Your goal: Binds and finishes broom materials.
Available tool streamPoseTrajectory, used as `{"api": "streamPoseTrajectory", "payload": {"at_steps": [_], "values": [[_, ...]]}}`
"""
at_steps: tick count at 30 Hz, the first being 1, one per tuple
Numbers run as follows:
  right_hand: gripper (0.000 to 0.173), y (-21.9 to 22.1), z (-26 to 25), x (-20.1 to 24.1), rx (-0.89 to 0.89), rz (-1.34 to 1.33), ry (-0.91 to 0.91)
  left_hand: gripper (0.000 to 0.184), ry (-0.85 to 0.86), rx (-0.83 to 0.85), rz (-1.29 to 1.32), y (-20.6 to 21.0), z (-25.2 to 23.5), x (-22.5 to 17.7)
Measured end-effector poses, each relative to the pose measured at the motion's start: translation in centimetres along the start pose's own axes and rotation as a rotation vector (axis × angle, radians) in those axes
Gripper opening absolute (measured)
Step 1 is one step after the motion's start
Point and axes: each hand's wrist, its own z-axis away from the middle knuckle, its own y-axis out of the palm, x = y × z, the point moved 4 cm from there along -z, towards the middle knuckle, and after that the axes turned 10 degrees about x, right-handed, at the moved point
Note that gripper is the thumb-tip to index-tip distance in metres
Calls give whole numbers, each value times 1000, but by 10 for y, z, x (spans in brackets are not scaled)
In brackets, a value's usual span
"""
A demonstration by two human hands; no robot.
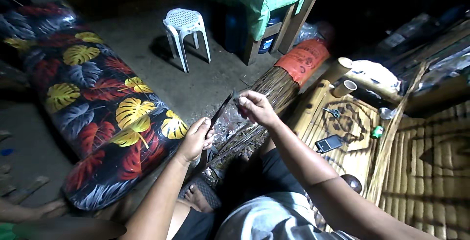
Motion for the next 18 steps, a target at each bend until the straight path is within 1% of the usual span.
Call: {"api": "streamPoseTrajectory", "payload": {"at_steps": [4, 6, 8, 11, 13, 15, 18], "values": [[28, 39, 3, -9, 295, -38, 95, 31, -5, -6, 76, 2, -2, -3], [28, 49, 0, -14, 361, -64, 100, 34, 0, 14, 131, 5, -1, -5], [29, 47, -3, -16, 335, -83, 70, 34, 8, 42, 169, 5, 0, -5], [28, 29, -5, -13, 233, -77, 23, 35, 6, 81, 185, 4, 2, -4], [29, 21, -6, -10, 208, -73, 19, 35, 11, 85, 179, 5, 3, -4], [30, 24, -6, -9, 235, -90, 29, 34, 25, 68, 147, 5, 3, -4], [31, 41, -7, -8, 318, -120, 44, 30, 58, 17, 76, 7, 2, -4]]}}
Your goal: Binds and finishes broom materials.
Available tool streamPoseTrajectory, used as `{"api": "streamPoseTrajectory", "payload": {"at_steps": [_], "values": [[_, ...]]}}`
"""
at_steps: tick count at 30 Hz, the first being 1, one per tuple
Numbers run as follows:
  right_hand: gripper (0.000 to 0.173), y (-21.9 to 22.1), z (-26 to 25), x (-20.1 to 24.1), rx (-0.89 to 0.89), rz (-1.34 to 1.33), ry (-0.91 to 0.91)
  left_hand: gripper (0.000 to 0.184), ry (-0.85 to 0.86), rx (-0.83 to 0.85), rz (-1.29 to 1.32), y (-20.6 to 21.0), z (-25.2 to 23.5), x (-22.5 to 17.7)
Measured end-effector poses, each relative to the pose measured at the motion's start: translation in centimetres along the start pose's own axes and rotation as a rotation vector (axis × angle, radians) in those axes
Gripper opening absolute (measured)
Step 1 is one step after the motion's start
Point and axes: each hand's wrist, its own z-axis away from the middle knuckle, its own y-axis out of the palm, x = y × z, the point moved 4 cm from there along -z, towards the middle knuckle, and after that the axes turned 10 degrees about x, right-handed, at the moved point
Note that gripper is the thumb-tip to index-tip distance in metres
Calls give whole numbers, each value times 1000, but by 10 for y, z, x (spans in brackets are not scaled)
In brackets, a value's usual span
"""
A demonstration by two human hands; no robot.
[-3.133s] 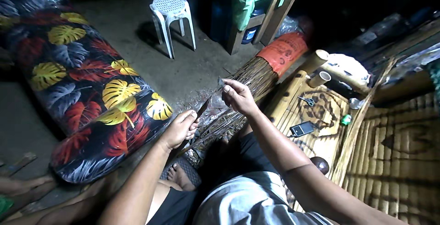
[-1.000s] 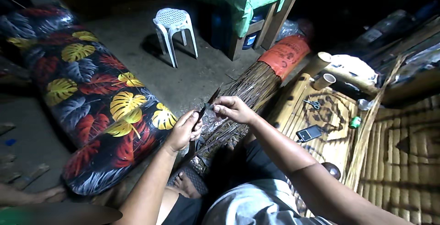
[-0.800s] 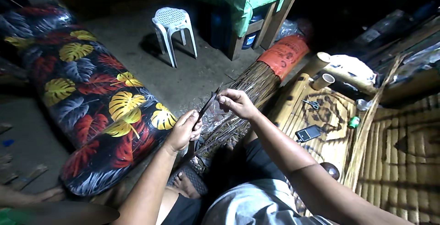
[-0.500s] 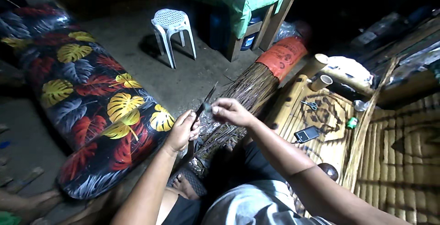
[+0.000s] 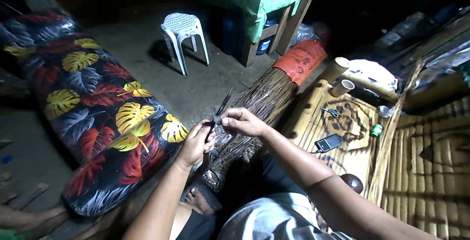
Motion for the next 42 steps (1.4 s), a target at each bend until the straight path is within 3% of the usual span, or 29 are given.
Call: {"api": "streamPoseTrajectory", "payload": {"at_steps": [5, 15, 22, 33, 39, 42], "values": [[28, -1, -1, -4, -2, 26, -25, 32, 13, 35, 45, -1, 2, -2], [23, -47, 11, 18, -258, 100, -123, 35, -57, 89, 136, 4, 6, 0], [29, 7, 2, 2, 65, -10, 12, 31, -6, 19, 85, 6, 4, -1], [26, -29, 10, 24, -201, 120, -114, 34, -15, 80, 97, 5, 9, -1], [31, -1, 3, 7, 31, 101, 23, 31, 24, 10, 43, 6, 5, -1], [30, -1, 3, 6, 45, 115, 2, 32, 23, 27, 51, 5, 7, -2]]}}
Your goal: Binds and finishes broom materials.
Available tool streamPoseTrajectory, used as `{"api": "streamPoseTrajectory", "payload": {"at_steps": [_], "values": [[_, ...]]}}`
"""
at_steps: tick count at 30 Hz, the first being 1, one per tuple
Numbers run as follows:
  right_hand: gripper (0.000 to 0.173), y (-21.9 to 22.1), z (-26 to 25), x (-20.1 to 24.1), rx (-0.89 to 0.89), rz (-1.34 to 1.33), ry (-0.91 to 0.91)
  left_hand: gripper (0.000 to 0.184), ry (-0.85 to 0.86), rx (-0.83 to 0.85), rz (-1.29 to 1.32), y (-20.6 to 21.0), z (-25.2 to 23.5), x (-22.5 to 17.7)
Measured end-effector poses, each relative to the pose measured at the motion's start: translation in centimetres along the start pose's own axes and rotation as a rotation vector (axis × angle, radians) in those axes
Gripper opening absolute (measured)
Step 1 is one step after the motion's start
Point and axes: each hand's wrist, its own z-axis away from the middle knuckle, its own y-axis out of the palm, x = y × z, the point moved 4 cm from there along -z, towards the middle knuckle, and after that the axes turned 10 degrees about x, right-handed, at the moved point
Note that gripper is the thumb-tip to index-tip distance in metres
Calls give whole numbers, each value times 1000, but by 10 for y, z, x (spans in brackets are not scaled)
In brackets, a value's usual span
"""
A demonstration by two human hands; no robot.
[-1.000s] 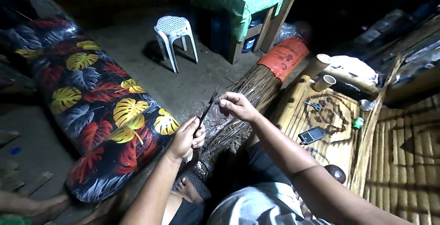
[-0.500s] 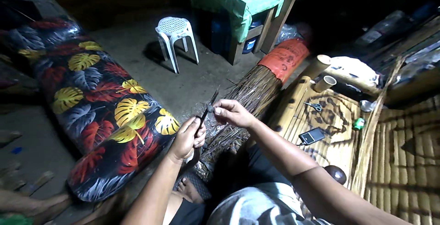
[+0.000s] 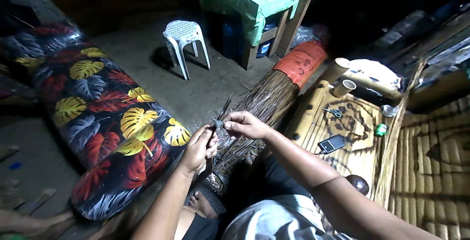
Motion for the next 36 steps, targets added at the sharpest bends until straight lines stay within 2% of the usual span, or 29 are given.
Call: {"api": "streamPoseTrajectory", "payload": {"at_steps": [9, 14, 16, 20, 23, 30, 36], "values": [[27, -27, 6, 11, -192, 58, -89, 34, -22, 28, 18, 1, 4, -2], [25, -42, 10, 15, -395, 12, -104, 31, -14, -5, -35, 1, 4, 0], [26, -33, 10, 19, -348, -13, -55, 30, -8, -20, -60, 2, 4, 0], [28, -7, 4, 7, -74, -39, 28, 29, 38, -71, -196, 1, 1, 1], [30, -3, 2, 3, -11, -35, 67, 28, 72, -110, -295, -1, 1, 0], [28, -22, 7, 14, -157, 127, 38, 28, 65, -97, -337, -1, 2, 1], [26, -44, 17, 16, -381, 90, 12, 27, 54, -93, -365, 0, 3, -1]]}}
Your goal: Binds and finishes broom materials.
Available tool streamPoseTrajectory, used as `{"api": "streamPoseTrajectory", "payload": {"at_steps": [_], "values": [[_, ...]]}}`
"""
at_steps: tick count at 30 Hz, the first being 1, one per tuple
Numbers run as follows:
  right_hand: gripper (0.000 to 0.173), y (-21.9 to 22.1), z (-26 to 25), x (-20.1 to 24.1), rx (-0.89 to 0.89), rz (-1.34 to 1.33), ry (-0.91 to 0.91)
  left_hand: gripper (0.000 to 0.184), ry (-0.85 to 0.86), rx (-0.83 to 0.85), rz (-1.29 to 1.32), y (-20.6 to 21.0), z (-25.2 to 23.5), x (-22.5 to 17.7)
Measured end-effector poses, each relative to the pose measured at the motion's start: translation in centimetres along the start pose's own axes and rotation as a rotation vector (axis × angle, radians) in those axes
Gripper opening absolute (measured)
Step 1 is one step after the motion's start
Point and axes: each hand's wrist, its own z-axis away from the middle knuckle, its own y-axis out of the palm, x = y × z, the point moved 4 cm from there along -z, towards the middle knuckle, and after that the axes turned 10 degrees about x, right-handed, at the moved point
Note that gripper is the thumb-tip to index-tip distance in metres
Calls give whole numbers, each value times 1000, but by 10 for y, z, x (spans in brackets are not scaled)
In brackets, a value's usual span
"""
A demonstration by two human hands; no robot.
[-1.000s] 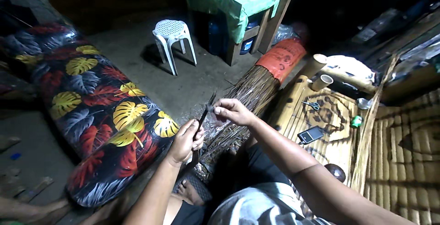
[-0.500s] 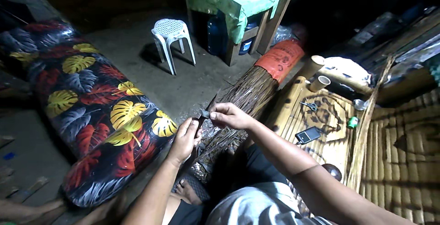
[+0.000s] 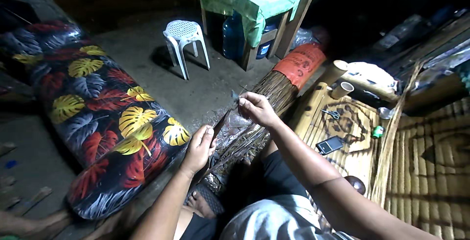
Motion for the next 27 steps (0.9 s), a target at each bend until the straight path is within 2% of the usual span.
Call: {"api": "streamPoseTrajectory", "payload": {"at_steps": [3, 5, 8, 10, 14, 19, 24, 27], "values": [[27, 6, 2, 1, -1, -64, 29, 27, 10, 0, 6, 0, -1, 1], [28, 24, 3, -2, 135, -128, 51, 27, 7, 1, 49, 1, -2, 1], [28, 51, 4, -9, 361, -244, 36, 28, -37, 70, 255, 2, -3, 0], [27, 54, 2, -10, 404, -266, 4, 31, -75, 150, 379, 1, -2, -1], [25, 43, 0, -7, 380, -169, -86, 35, -155, 265, 490, 0, 1, 0], [24, 26, -1, -1, 284, 7, -157, 35, -183, 312, 506, 1, 1, -1], [21, 0, -7, 2, 149, -101, -165, 33, -168, 297, 487, 1, 0, 0], [23, 1, -6, 5, 95, -163, -121, 34, -170, 264, 478, 0, -1, 0]]}}
